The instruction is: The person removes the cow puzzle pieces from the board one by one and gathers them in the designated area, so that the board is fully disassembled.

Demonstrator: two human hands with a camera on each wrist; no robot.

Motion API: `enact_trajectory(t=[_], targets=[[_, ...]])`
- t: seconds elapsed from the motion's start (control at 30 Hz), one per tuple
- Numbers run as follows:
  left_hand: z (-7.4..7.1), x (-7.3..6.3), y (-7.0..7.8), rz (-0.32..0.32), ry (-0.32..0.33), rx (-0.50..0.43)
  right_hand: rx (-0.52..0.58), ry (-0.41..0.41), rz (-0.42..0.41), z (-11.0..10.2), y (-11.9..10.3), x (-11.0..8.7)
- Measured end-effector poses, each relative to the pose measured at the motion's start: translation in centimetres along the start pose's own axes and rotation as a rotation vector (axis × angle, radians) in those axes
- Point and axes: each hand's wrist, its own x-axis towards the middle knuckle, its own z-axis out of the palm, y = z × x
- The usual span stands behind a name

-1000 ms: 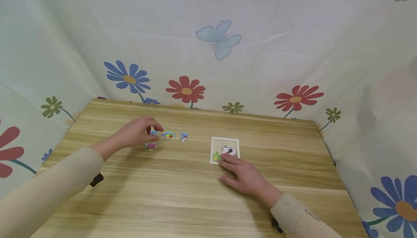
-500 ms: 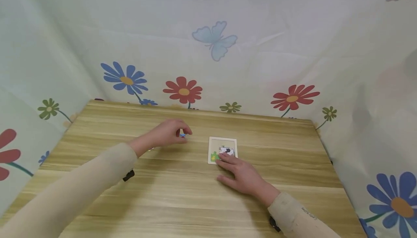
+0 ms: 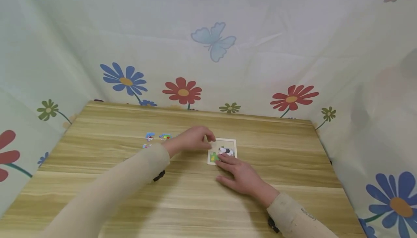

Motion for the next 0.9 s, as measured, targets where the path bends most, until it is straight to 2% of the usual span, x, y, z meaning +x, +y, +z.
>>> enact_trajectory(t=[0.13,0.37,0.67,0.9], targets=[[0.9,1.3,0.6,-0.007,-0.019,0.014,-0.006,-0.002,-0.008,0.0,0.1,0.0],[2.4,2.8,0.1,-0.005,-0.024,0.038,-0.026,0.012,-0.041,0.1,0.1,0.1],[2.4,3.2,0.4,0.008,-0.027,0.077,-0.020,0.060,-0.071,-0.4,0.3,-0.3],[2.4,3.5,0.7,0.002,-0.036,0.097,-0.033,0.031,-0.067,-0.3,0.9,-0.8]])
